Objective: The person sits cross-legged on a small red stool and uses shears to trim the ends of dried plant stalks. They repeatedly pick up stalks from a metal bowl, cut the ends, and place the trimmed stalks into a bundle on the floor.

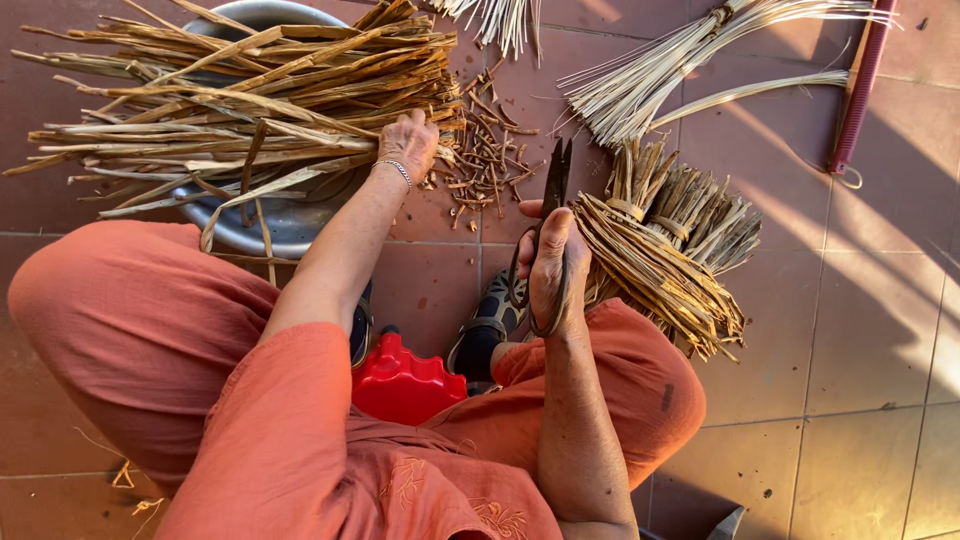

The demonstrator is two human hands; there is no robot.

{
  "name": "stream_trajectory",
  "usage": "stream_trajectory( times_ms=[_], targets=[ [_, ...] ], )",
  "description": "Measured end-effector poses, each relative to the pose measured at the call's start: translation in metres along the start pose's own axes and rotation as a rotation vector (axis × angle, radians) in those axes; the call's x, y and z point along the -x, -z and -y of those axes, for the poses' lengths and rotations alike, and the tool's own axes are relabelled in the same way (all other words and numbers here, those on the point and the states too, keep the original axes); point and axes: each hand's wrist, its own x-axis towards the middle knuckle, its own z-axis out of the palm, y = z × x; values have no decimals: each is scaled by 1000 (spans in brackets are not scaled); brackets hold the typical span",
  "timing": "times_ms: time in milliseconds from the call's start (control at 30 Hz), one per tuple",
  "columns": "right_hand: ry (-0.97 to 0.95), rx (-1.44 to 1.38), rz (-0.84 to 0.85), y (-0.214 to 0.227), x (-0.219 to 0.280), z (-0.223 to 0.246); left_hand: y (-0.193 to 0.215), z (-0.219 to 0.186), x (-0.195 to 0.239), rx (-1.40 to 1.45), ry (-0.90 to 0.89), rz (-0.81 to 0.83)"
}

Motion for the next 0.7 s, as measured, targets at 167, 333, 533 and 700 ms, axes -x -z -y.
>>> stream_trajectory(
  times_ms=[167, 333, 533, 700],
  targets=[
    [2, 71, -6, 0, -1, -5, 62, -12, 22, 538, 95, -85],
    [-19, 306, 40, -13, -7, -16, 139, -25, 52, 1213, 77, -23],
    [59, 658, 42, -32, -11, -28, 201, -47, 86, 1608, 62, 32],
    [61, 644, 83, -38, -4, -22, 228, -55, 105, 1783, 136, 97]
  ],
)
